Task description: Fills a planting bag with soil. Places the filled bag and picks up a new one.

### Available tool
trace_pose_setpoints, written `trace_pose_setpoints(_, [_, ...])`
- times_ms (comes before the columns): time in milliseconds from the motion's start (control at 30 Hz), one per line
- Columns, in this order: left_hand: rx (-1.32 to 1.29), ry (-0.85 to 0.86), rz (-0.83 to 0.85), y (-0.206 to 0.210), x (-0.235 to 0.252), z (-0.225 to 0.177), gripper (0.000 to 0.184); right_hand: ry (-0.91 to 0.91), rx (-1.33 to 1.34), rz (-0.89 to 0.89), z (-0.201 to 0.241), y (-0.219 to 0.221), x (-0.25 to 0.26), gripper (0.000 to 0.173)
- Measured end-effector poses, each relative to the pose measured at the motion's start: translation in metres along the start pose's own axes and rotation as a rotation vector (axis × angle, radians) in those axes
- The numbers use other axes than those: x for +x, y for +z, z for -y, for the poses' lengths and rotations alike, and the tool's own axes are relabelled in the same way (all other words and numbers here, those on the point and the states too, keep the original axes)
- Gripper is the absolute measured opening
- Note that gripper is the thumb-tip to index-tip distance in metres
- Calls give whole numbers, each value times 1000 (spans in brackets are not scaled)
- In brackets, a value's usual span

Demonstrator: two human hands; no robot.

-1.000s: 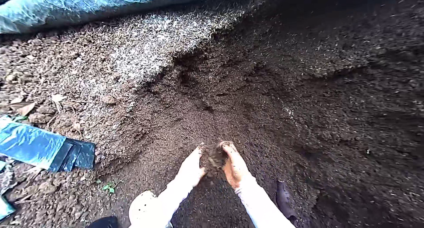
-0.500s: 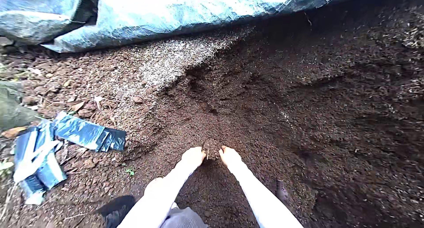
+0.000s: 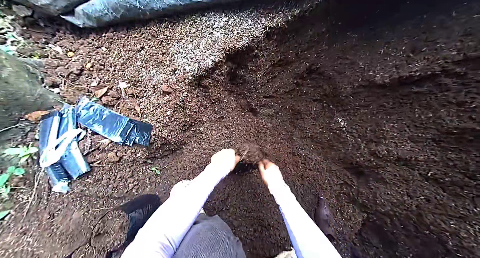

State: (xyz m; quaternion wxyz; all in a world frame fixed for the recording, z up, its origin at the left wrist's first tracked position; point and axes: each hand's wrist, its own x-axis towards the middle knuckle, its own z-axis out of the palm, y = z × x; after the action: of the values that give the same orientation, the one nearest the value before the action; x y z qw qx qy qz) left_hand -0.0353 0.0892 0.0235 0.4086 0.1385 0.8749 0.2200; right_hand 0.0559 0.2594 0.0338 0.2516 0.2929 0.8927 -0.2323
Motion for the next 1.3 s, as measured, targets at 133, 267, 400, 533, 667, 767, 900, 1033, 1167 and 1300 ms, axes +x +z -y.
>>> trace_pose_setpoints(133, [13,-90,2,-4,0,-4,51,-26,-83,-26,7,-11,1,46])
trace_pose_setpoints(267, [-24,-122,44,1,2,-3,67,-240,-67,-112,33,-22,-7,43])
trace_pose_setpoints(400, [11,-71,85,5,4,-13,48,-221,-131,37,44,-3,13,39])
trace_pose_setpoints(533, [19,-24,82,6,6,-16,46,-240,-169,45,46,16,14,38])
trace_pose_setpoints(667, [35,-13,70,8,10,-16,46,-288,-159,87,41,18,20,38])
trace_pose_setpoints(767, [70,12,52,-4,7,-11,43,-382,-159,293,35,-18,28,40])
trace_pose_setpoints(900, [15,-46,34,-15,11,-14,54,-348,199,168,5,-51,34,40])
trace_pose_setpoints(1033, [-41,-201,142,-4,43,-17,93,-86,102,286,-7,-27,44,73])
trace_pose_setpoints(1167, [113,-182,193,-2,60,-25,78,-83,92,309,4,-25,32,50])
trace_pose_setpoints(1300, [265,-185,149,5,57,-26,82,-101,22,308,22,-27,12,42])
